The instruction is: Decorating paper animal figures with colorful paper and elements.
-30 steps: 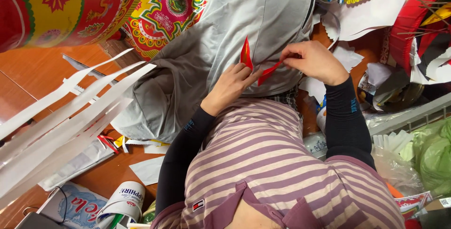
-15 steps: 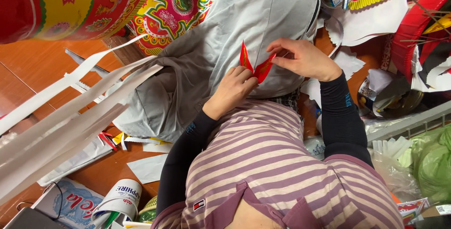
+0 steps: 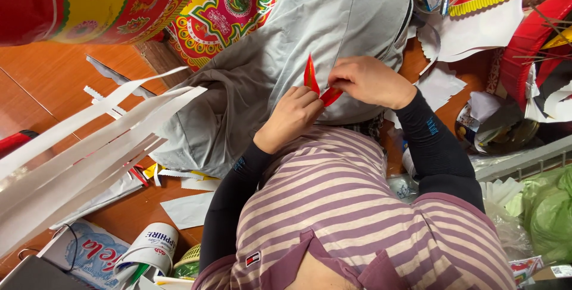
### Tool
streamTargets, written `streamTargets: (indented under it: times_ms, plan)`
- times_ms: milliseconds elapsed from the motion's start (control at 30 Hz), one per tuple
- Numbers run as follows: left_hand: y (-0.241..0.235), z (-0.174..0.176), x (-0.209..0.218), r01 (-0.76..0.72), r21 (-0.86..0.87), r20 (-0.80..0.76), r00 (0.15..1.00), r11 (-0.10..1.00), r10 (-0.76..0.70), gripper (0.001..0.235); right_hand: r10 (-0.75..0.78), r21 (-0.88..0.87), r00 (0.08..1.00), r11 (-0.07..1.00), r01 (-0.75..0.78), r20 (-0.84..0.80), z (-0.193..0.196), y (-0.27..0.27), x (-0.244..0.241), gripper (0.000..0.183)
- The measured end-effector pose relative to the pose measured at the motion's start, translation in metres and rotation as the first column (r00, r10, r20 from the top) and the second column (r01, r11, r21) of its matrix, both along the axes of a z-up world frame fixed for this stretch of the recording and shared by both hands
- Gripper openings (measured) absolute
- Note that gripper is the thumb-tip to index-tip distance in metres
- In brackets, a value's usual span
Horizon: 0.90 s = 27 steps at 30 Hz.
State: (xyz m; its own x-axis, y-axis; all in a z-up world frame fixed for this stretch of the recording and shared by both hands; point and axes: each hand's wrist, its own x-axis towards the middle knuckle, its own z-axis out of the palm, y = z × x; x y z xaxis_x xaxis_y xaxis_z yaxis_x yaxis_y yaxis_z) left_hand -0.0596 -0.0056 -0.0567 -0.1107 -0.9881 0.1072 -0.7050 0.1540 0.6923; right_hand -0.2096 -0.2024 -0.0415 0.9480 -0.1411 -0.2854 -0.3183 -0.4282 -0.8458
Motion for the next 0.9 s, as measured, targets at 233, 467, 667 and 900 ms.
streamTargets:
  times_ms: [233, 467, 667, 900]
  plan:
    - [0.0, 0.012, 0.007, -0.059, 0.003, -0.074, 0.996, 0.998, 0.059, 0.016, 0.041, 0.078, 0.997, 0.996, -0.036, -0.068, 0.011, -0.008, 0.009, 0.012]
    - [0.003, 0.0, 0.008, -0.129, -0.04, 0.014, 0.992, 0.991, 0.129, 0.013, -0.091, 0.141, 0.995, 0.985, 0.095, -0.034, -0.011, -0.041, 0.032, 0.015]
    - [0.015, -0.008, 0.022, -0.255, -0.024, 0.029, 0.966, 0.967, 0.256, 0.012, -0.233, -0.165, 0.913, 0.94, 0.3, 0.335, -0.051, -0.074, 0.114, 0.012]
    - [0.031, 0.017, 0.042, -0.435, -0.042, 0.045, 0.899, 0.9, 0.436, 0.009, -0.229, -0.831, 0.874, 0.282, 0.48, 0.428, -0.159, -0.176, 0.206, 0.016]
